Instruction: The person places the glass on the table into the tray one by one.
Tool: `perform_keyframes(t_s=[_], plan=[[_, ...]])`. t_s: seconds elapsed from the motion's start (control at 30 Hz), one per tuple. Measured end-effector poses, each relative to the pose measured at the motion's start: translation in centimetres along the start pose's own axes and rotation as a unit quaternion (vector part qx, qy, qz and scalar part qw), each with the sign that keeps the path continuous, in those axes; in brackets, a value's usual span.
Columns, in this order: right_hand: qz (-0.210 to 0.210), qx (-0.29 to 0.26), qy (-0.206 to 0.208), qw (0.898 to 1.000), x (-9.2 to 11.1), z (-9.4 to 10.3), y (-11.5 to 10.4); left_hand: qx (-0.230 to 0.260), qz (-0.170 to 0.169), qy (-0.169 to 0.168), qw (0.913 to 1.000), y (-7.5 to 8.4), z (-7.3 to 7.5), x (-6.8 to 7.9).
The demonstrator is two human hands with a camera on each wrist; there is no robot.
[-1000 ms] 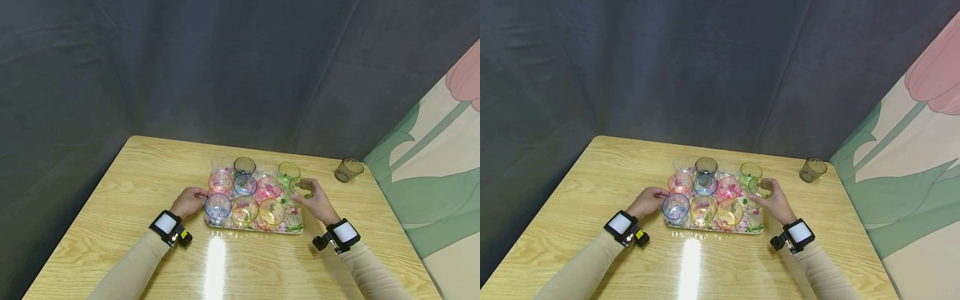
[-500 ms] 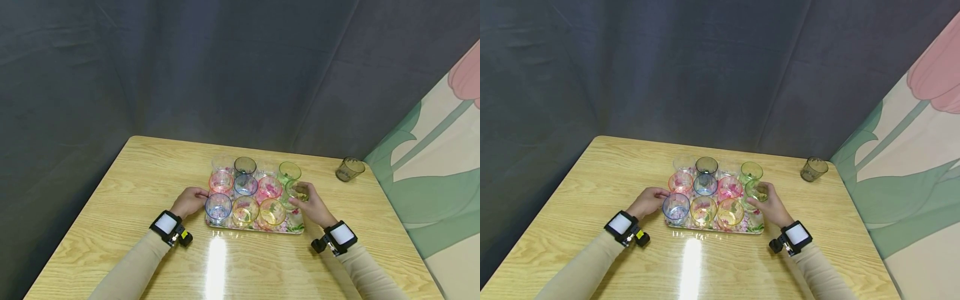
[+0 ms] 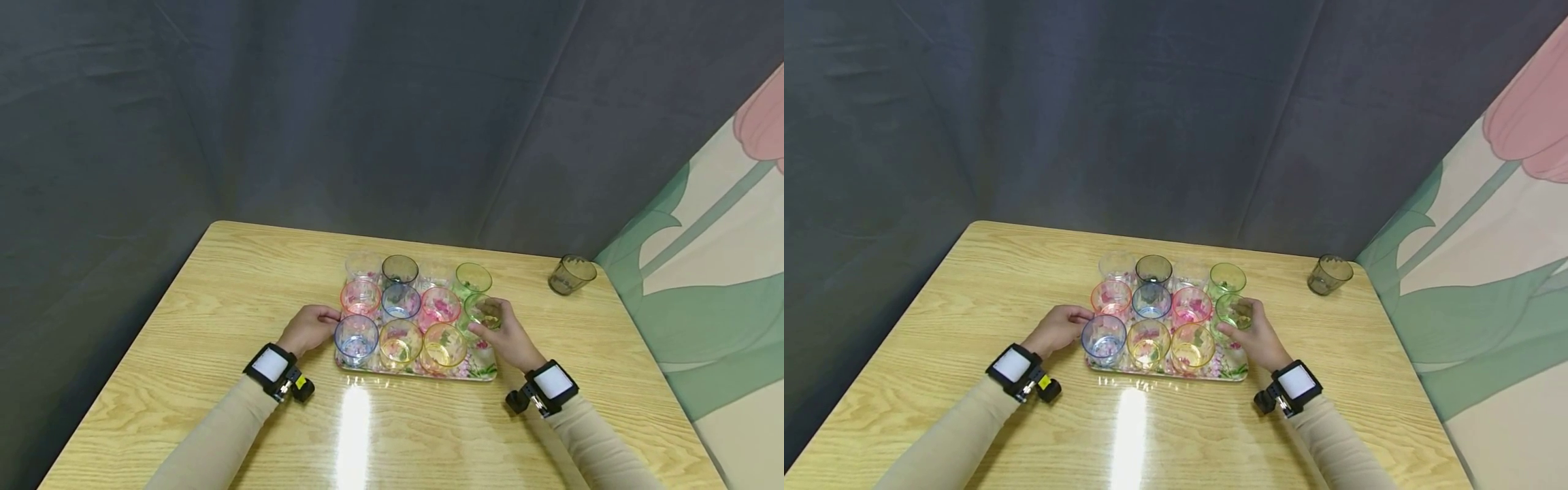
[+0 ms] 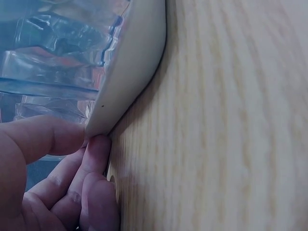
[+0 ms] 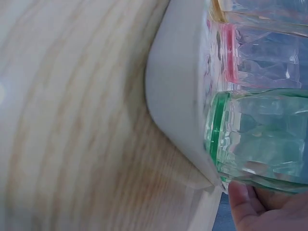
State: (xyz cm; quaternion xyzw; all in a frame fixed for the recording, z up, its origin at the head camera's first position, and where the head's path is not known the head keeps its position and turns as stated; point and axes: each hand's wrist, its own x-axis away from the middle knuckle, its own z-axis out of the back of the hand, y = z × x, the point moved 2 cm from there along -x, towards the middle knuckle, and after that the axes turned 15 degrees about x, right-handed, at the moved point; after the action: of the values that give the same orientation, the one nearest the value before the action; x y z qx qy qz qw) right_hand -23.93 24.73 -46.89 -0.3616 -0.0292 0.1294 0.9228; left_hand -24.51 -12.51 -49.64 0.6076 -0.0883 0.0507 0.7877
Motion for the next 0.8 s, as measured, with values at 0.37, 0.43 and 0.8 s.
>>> perform_keyframes(t_s=[0.37, 0.43, 0.8], plan=[[-0.001, -0.019, 0.034, 0.999, -0.3, -0.7, 1.4, -0.008, -0.006, 0.002, 0.9999, 0.1, 0.1, -0.1], [-0.002, -0.025, 0.032, 0.999, -0.3, -0.8, 1.4, -0.01, -0.006, 0.002, 0.9999, 0.1, 0.0, 0.0], [-0.008, -0.01, 0.014, 1.0, -0.3, -0.5, 1.3, -0.011, -0.001, 0.007, 0.9999, -0.1, 0.0, 0.0]])
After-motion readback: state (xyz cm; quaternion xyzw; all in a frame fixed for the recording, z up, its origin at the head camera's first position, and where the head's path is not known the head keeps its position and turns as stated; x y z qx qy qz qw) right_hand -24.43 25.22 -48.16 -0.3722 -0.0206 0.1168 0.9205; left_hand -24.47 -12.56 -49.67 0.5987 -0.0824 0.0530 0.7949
